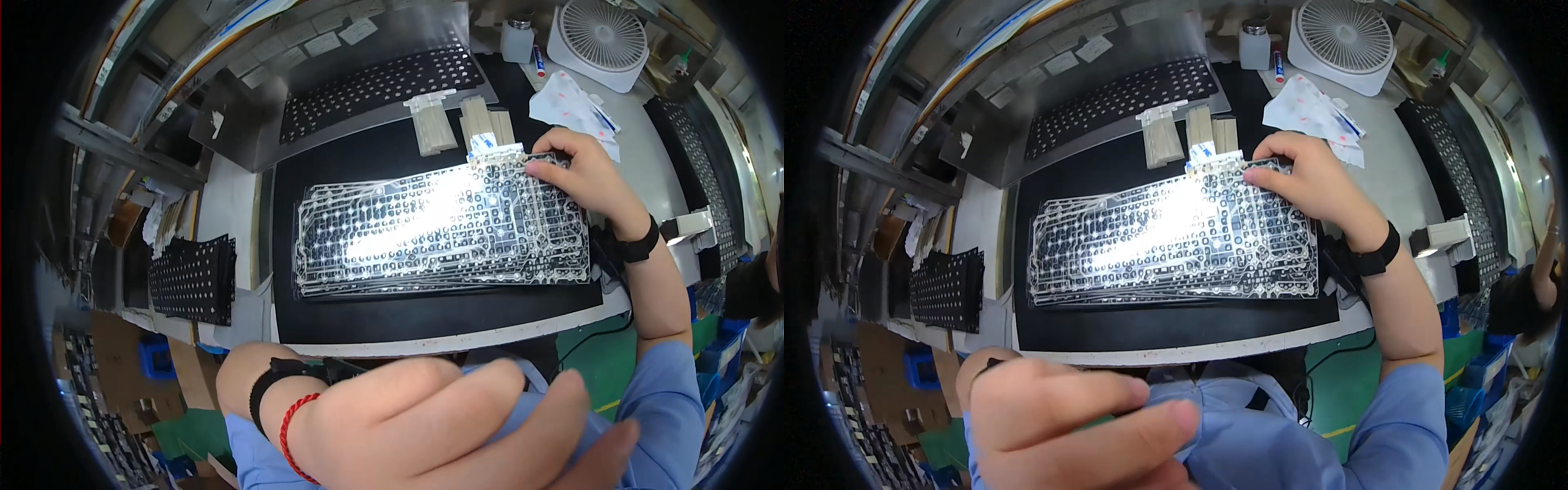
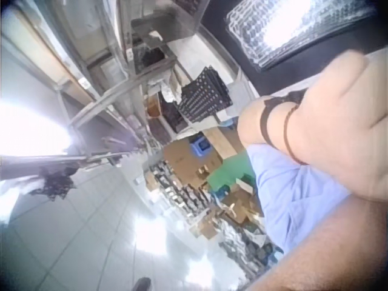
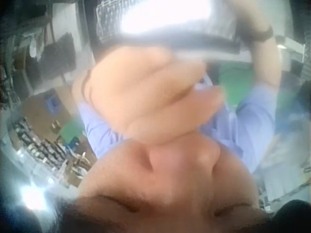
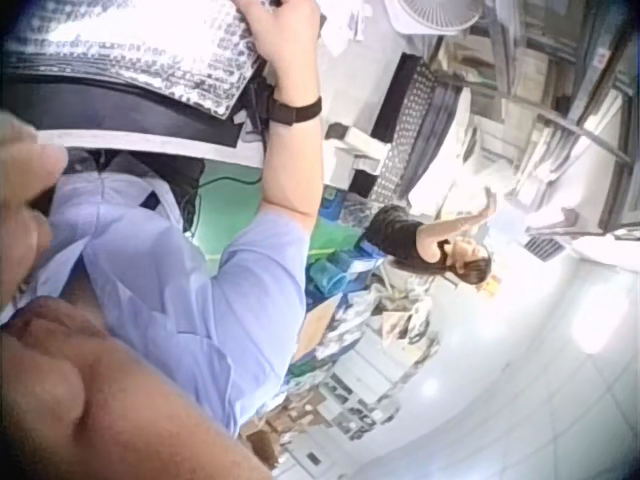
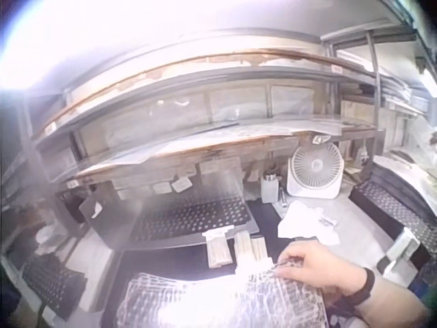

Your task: Inspecting and sorting layers of keyboard membrane components at a workstation.

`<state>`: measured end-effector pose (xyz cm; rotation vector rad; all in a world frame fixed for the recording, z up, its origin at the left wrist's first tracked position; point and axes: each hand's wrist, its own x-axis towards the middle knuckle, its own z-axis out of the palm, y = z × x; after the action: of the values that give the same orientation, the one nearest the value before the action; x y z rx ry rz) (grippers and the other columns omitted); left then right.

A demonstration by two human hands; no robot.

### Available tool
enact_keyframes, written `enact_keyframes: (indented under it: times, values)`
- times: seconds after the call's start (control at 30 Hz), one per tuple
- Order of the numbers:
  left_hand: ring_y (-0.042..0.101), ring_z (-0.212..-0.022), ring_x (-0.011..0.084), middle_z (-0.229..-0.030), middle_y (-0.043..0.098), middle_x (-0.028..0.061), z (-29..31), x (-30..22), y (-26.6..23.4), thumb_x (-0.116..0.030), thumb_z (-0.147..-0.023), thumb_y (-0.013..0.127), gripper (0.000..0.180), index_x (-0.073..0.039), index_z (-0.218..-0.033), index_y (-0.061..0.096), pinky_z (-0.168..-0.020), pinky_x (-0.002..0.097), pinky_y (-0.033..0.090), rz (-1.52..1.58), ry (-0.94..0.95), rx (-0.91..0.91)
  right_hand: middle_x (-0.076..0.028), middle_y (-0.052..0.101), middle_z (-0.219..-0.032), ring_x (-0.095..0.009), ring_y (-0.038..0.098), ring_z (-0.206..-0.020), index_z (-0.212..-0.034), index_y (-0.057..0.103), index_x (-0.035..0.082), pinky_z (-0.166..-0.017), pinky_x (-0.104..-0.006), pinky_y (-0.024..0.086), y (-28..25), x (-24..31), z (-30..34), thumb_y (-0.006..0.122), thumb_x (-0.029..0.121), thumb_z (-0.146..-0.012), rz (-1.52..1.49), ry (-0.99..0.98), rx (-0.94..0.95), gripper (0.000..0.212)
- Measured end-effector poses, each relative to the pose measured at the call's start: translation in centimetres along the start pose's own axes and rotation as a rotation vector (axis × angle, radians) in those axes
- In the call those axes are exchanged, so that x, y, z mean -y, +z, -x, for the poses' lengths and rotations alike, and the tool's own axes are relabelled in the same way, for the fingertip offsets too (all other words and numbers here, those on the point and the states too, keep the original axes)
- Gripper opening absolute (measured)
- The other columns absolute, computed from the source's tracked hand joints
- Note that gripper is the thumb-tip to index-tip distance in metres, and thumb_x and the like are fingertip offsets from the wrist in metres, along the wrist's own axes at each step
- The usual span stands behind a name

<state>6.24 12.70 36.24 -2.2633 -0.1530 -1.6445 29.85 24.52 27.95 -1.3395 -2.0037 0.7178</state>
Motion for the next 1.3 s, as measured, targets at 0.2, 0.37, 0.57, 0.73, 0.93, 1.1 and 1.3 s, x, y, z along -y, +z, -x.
enact_keyframes:
  times: [0.2,0.37,0.57,0.73,0.93,1.1,1.3]
  values:
    - [0.062,-0.073,0.0217,-0.088,0.063,0.0035,-0.4,-1.6,-0.3,-0.013,-0.07,0.068,0.026,-0.011,-0.095,0.064,-0.059,0.0307,0.047,0.187,-0.227,0.144,-0.004,0.065,-0.083,-0.01,0.057,-0.078,-0.092,0.065,0.0,-0.073,-0.0248,0.044,0.1,-0.1,0.0,0.07,0.015,-0.083,-0.118,0.024,0.002,0.018]
    - [0.061,-0.071,0.0209,-0.087,0.063,0.0039,0.0,-2.4,-0.4,-0.014,-0.072,0.065,0.025,-0.01,-0.096,0.064,-0.057,0.0308,0.047,0.351,-0.335,0.211,-0.002,0.064,-0.082,-0.007,0.055,-0.078,-0.094,0.065,0.0,-0.071,-0.0233,0.044,0.8,-0.6,-0.4,0.067,0.014,-0.085,-0.129,0.03,0.006,0.017]
    - [0.059,-0.069,0.02,-0.085,0.063,0.0043,-0.4,-3.1,2.3,-0.016,-0.074,0.062,0.024,-0.008,-0.097,0.064,-0.054,0.0309,0.046,0.559,-0.457,0.159,-0.003,0.065,-0.087,-0.01,0.056,-0.079,-0.097,0.065,-0.001,-0.074,-0.024,0.044,0.5,-1.4,-0.5,0.068,0.013,-0.085,-0.167,0.044,-0.03,0.019]
    - [0.059,-0.066,0.0192,-0.083,0.062,0.0047,-0.6,-2.1,1.8,-0.017,-0.077,0.059,0.024,-0.007,-0.098,0.063,-0.052,0.031,0.046,0.685,-0.55,0.262,-0.004,0.066,-0.089,-0.011,0.058,-0.085,-0.098,0.066,0.0,-0.077,-0.0249,0.044,0.2,-0.4,-0.7,0.069,0.014,-0.084,-0.146,0.097,-0.058,0.02]
    - [0.061,-0.07,0.0175,-0.089,0.065,0.0074,-3.2,3.4,-4.8,-0.014,-0.085,0.059,0.021,-0.005,-0.103,0.065,-0.063,0.0306,0.048,0.521,-0.587,0.707,-0.002,0.064,-0.086,-0.008,0.057,-0.08,-0.099,0.066,0.0,-0.073,-0.0223,0.044,0.0,-1.0,-0.8,0.069,0.012,-0.086,-0.221,0.049,-0.151,0.019]
    - [0.057,-0.103,0.0137,-0.113,0.062,0.0091,5.2,14.7,-6.2,-0.004,-0.093,0.052,0.025,0.005,-0.115,0.059,-0.093,0.0263,0.042,0.118,-0.965,0.367,0.002,0.064,-0.085,-0.003,0.054,-0.074,-0.099,0.066,0.001,-0.067,-0.0193,0.043,-0.1,-2.0,-0.9,0.067,0.011,-0.088,-0.314,0.041,-0.216,0.015]
    - [0.059,-0.084,0.0075,-0.101,0.065,0.002,17.4,22.4,-10.2,-0.033,-0.102,0.042,0.04,-0.002,-0.123,0.056,-0.075,0.0232,0.047,0.603,-1.744,0.272,0.002,0.063,-0.086,-0.003,0.055,-0.075,-0.098,0.066,0.001,-0.067,-0.0191,0.043,0.2,-1.9,-1.3,0.066,0.01,-0.088,-0.398,0.081,-0.259,0.014]
